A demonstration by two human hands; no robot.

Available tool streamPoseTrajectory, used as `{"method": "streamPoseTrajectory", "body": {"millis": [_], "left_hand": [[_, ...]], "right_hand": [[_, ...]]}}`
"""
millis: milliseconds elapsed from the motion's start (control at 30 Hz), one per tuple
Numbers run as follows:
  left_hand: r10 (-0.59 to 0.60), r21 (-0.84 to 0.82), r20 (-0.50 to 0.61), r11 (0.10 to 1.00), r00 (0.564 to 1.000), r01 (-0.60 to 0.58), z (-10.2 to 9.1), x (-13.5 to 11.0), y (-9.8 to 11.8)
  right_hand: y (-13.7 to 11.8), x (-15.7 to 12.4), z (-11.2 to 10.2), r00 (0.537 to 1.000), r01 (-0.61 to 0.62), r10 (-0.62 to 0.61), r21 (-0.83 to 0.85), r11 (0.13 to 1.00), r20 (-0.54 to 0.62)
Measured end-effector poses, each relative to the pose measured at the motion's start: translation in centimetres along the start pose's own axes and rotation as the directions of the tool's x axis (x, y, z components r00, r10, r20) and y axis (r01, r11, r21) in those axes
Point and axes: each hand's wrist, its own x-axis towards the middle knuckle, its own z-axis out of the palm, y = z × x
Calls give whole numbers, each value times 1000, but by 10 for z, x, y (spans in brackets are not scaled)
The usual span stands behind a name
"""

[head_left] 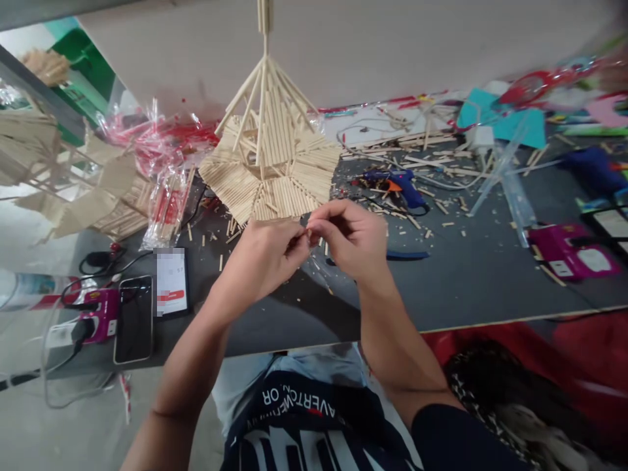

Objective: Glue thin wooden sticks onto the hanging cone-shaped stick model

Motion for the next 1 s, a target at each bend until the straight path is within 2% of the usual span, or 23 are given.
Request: {"method": "streamPoseTrajectory", "body": {"millis": [100,200,433,567,667,800,900,1000], "left_hand": [[-62,-15,-13,998,998,62,6,-16,-2],[-106,-36,-20,994,994,106,11,-25,-2],[-130,-107,-75,987,989,121,24,-16,-3],[-149,-258,-106,959,983,117,33,-11,-7],[-171,-363,-95,923,981,126,40,-13,-11],[-220,-442,-58,880,974,172,46,-18,-15],[-222,-416,-86,894,971,168,49,-20,-16],[-172,-286,-167,951,971,119,53,-21,-20]], "right_hand": [[3,-5,2,994,-28,30,-21,999,101],[5,-8,2,989,-43,47,-28,999,144],[9,-6,-6,993,-77,75,15,997,94],[7,-4,-11,996,-86,85,37,996,27],[7,-3,-13,995,-96,96,46,994,-3],[10,-2,-14,995,-98,96,90,991,28],[15,-1,-16,995,-88,82,112,990,62],[21,1,-18,990,-90,79,99,991,115]]}}
